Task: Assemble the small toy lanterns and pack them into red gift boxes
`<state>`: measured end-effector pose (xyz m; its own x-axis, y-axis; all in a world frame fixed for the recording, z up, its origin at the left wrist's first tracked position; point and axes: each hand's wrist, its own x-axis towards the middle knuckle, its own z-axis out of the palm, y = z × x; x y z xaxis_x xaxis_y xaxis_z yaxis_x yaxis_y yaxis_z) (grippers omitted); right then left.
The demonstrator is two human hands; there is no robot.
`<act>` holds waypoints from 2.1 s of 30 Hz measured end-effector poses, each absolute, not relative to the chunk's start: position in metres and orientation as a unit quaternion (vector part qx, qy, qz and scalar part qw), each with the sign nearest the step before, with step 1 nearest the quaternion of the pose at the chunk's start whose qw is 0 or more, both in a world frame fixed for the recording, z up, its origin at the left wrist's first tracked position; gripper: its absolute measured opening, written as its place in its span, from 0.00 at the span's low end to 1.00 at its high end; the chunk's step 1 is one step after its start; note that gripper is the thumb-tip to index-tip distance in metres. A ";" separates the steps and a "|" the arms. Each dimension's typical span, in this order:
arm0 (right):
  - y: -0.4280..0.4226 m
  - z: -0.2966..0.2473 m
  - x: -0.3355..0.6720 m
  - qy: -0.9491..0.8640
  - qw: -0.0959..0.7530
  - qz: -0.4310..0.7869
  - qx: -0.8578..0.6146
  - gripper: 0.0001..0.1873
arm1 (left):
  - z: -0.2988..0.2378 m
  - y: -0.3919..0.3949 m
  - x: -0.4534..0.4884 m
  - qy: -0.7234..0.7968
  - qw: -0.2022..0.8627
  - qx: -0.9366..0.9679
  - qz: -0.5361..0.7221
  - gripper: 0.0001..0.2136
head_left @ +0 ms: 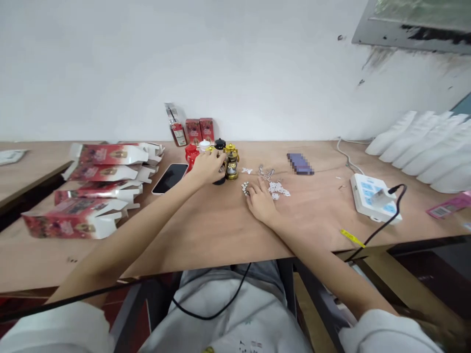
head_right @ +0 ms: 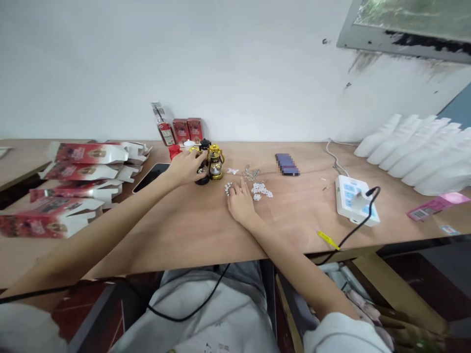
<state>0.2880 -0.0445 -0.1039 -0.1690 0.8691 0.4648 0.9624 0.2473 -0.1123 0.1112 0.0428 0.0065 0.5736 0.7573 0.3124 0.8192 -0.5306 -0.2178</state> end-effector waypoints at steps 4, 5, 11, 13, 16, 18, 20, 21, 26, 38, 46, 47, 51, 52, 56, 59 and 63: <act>-0.038 -0.103 0.289 -0.773 0.185 -0.155 -0.586 0.15 | 0.005 0.013 0.119 -0.464 0.147 -0.869 -0.094 0.15; -0.036 -0.103 0.290 -0.775 0.178 -0.164 -0.584 0.14 | 0.005 0.006 0.119 -0.465 0.139 -0.868 -0.101 0.13; -0.032 -0.100 0.292 -0.768 0.157 -0.176 -0.596 0.12 | 0.004 0.000 0.100 -0.447 -0.001 -0.800 -0.400 0.09; -0.033 -0.098 0.292 -0.760 0.146 -0.173 -0.609 0.11 | 0.000 0.009 0.095 -0.420 -0.137 -0.720 -0.535 0.06; -0.035 -0.097 0.292 -0.754 0.141 -0.168 -0.619 0.11 | -0.015 0.021 0.092 -0.377 -0.447 -0.564 -0.583 0.02; -0.036 -0.096 0.292 -0.757 0.148 -0.159 -0.616 0.10 | -0.031 0.025 0.092 -0.366 -0.621 -0.452 -0.526 0.01; -0.038 -0.096 0.293 -0.762 0.160 -0.146 -0.610 0.09 | -0.046 0.025 0.091 -0.359 -0.728 -0.330 -0.482 0.02; -0.038 -0.096 0.294 -0.768 0.165 -0.139 -0.603 0.09 | -0.053 0.025 0.091 -0.358 -0.748 -0.296 -0.475 0.02; -0.036 -0.096 0.293 -0.798 0.166 -0.127 -0.564 0.13 | -0.067 0.019 0.096 -0.338 -0.770 -0.223 -0.493 0.05; -0.032 -0.098 0.292 -0.811 0.109 -0.134 -0.559 0.16 | -0.069 0.019 0.099 -0.307 -0.775 -0.192 -0.518 0.04; -0.032 -0.097 0.294 -0.822 0.115 -0.121 -0.544 0.16 | -0.069 0.018 0.101 -0.300 -0.776 -0.197 -0.518 0.04; -0.032 -0.097 0.294 -0.821 0.118 -0.127 -0.544 0.15 | -0.069 0.018 0.101 -0.300 -0.777 -0.197 -0.517 0.04; -0.035 -0.095 0.294 -0.818 0.141 -0.140 -0.540 0.14 | -0.067 0.019 0.101 -0.317 -0.771 -0.202 -0.513 0.05; -0.036 -0.094 0.293 -0.819 0.152 -0.145 -0.535 0.13 | -0.067 0.019 0.101 -0.321 -0.769 -0.203 -0.515 0.05; -0.044 -0.091 0.289 -0.801 0.314 -0.172 -0.480 0.10 | -0.069 0.020 0.101 -0.308 -0.762 -0.203 -0.532 0.06; -0.052 -0.091 0.281 -0.736 0.496 -0.181 -0.425 0.05 | -0.073 0.020 0.104 -0.307 -0.757 -0.212 -0.536 0.04; -0.061 -0.091 0.272 -0.704 0.582 -0.170 -0.370 0.03 | -0.078 0.017 0.111 -0.306 -0.750 -0.225 -0.541 0.03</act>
<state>0.2720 -0.0608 -0.0912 -0.0485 0.3231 0.9451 0.7179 0.6692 -0.1919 0.1110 0.0173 -0.0778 0.2261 0.9500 -0.2154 -0.6739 0.3122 0.6696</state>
